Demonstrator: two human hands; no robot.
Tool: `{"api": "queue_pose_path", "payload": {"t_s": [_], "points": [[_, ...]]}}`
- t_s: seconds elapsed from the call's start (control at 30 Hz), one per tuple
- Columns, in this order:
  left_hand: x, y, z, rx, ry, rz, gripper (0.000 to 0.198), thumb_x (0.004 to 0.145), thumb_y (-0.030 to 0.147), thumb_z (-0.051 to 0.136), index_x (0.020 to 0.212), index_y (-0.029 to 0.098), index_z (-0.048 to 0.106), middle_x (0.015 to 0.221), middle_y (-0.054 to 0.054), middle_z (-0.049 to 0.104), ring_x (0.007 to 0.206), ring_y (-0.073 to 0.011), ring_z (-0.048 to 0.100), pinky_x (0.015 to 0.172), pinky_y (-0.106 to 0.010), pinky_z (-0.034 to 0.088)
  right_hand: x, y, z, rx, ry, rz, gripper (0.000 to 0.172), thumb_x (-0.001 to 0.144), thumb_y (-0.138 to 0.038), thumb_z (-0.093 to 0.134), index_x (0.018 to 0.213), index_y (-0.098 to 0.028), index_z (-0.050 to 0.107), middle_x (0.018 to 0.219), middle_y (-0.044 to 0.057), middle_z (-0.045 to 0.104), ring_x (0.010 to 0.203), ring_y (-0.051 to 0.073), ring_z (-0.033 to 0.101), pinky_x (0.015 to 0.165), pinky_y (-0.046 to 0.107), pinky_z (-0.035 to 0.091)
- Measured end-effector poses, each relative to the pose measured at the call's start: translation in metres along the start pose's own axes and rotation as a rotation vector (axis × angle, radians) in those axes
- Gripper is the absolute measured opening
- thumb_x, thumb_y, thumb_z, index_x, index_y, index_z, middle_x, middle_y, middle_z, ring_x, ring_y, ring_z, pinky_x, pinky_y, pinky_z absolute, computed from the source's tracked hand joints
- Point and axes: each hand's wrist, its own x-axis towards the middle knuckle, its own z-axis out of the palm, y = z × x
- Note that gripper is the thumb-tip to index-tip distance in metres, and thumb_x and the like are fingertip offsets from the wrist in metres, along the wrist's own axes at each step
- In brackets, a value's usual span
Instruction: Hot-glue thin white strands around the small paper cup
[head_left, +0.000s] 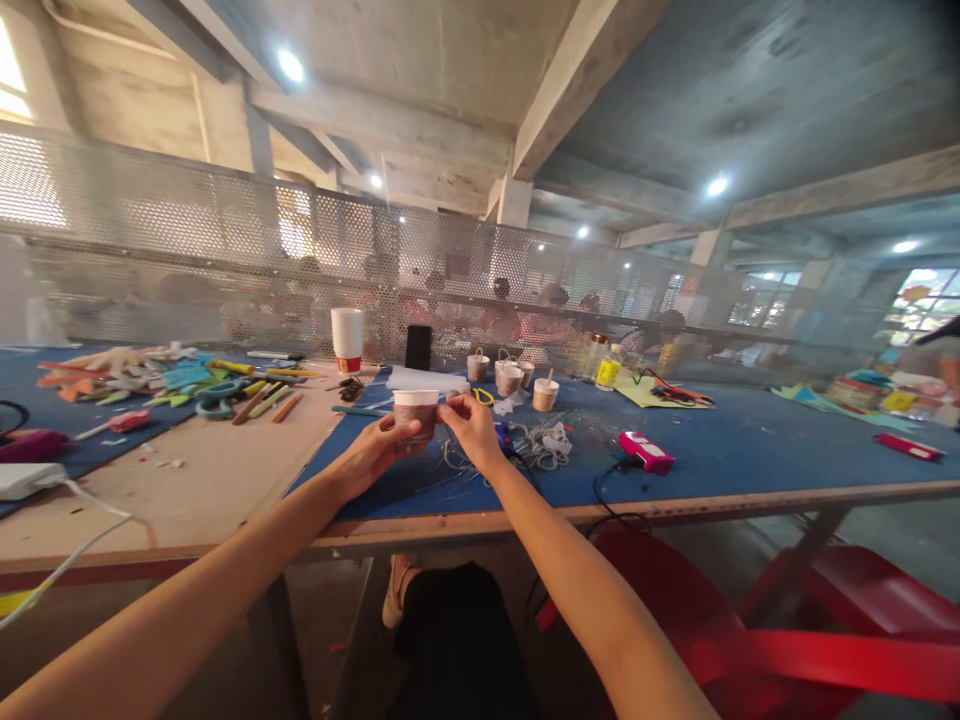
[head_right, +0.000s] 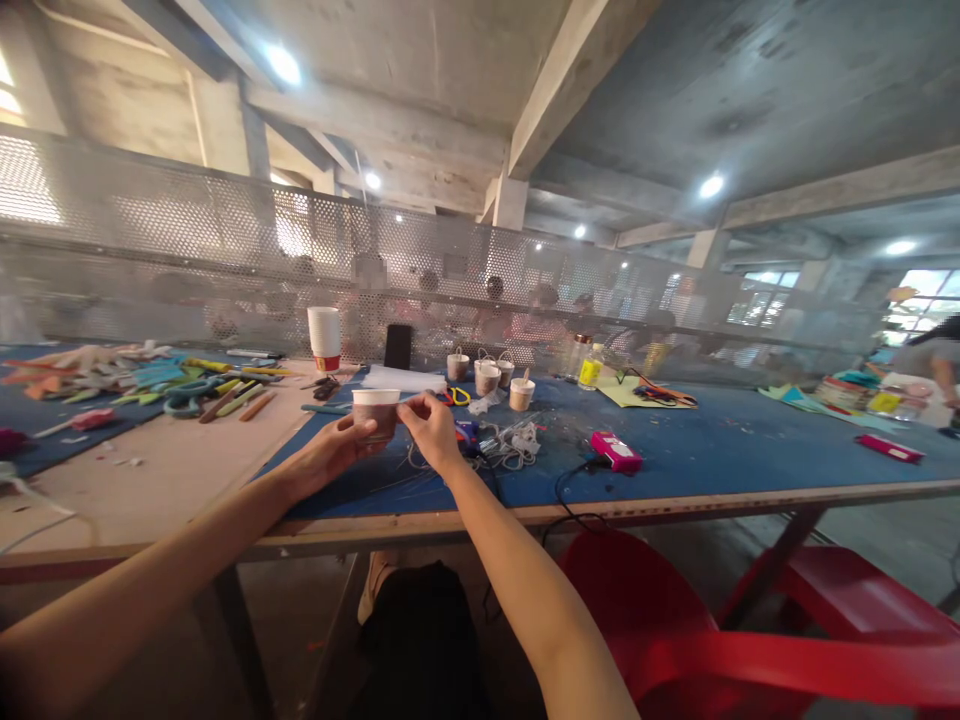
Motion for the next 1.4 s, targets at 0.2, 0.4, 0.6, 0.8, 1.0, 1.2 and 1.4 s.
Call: {"api": "queue_pose_path", "payload": {"t_s": [0.2, 0.4, 0.6, 0.8, 1.0, 1.2, 1.4], "points": [[-0.0014, 0.0009, 0.0012, 0.007, -0.001, -0.006, 0.042, 0.074, 0.026, 0.083, 0.113, 0.014, 0.074, 0.118, -0.014, 0.075, 0.1, -0.0228, 0.072, 0.086, -0.03, 0.057, 0.0004, -0.0005, -0.0006, -0.017, -0.001, -0.001, 0.023, 0.081, -0.044, 0.066, 0.077, -0.021, 0.063, 0.074, 0.002, 0.071, 0.072, 0.019, 0.067, 0.072, 0.029, 0.053], [-0.0019, 0.0016, 0.0022, 0.013, 0.005, -0.009, 0.042, 0.073, 0.027, 0.084, 0.112, 0.015, 0.074, 0.118, -0.014, 0.075, 0.099, -0.0226, 0.072, 0.086, -0.029, 0.057, -0.0002, -0.0012, -0.0014, -0.02, -0.01, 0.015, 0.025, 0.081, -0.045, 0.066, 0.078, -0.021, 0.063, 0.075, 0.002, 0.072, 0.074, 0.019, 0.068, 0.073, 0.029, 0.053], [-0.0018, 0.0015, 0.001, 0.025, -0.014, -0.015, 0.043, 0.074, 0.027, 0.083, 0.114, 0.015, 0.074, 0.118, -0.013, 0.075, 0.102, -0.0228, 0.071, 0.088, -0.03, 0.056, -0.0002, -0.0012, -0.0022, 0.0, -0.013, 0.02, 0.024, 0.08, -0.044, 0.067, 0.077, -0.021, 0.064, 0.074, 0.002, 0.071, 0.074, 0.019, 0.068, 0.073, 0.029, 0.053], [-0.0033, 0.0029, 0.0035, 0.056, 0.008, -0.009, 0.046, 0.071, 0.03, 0.085, 0.113, 0.015, 0.074, 0.118, -0.014, 0.075, 0.103, -0.0258, 0.072, 0.088, -0.033, 0.057, 0.0016, -0.0009, -0.0026, 0.057, -0.02, 0.054, 0.025, 0.077, -0.044, 0.07, 0.076, -0.02, 0.065, 0.074, 0.002, 0.072, 0.075, 0.02, 0.069, 0.076, 0.031, 0.055], [-0.004, 0.0042, 0.005, 0.061, -0.009, -0.004, 0.048, 0.072, 0.029, 0.084, 0.116, 0.014, 0.073, 0.123, -0.015, 0.073, 0.106, -0.0264, 0.071, 0.089, -0.031, 0.056, 0.004, 0.0004, -0.0023, 0.124, -0.043, 0.107, 0.025, 0.075, -0.044, 0.071, 0.077, -0.019, 0.066, 0.075, 0.002, 0.072, 0.077, 0.02, 0.07, 0.078, 0.031, 0.054], [-0.0042, 0.0043, 0.005, 0.065, -0.02, 0.001, 0.049, 0.07, 0.029, 0.085, 0.116, 0.015, 0.074, 0.125, -0.015, 0.073, 0.11, -0.0287, 0.07, 0.094, -0.036, 0.055, 0.0065, -0.0002, -0.0026, 0.13, -0.064, 0.149, 0.03, 0.073, -0.047, 0.072, 0.077, -0.018, 0.067, 0.074, 0.002, 0.072, 0.077, 0.019, 0.069, 0.079, 0.031, 0.054], [-0.0048, 0.0055, 0.0057, 0.015, -0.016, -0.004, 0.047, 0.073, 0.029, 0.084, 0.116, 0.015, 0.073, 0.121, -0.016, 0.074, 0.104, -0.0264, 0.072, 0.091, -0.034, 0.057, 0.0076, 0.0079, -0.0016, 0.227, -0.054, 0.148, 0.033, 0.07, -0.049, 0.077, 0.079, -0.018, 0.07, 0.076, 0.002, 0.073, 0.078, 0.019, 0.07, 0.083, 0.032, 0.054]]}}
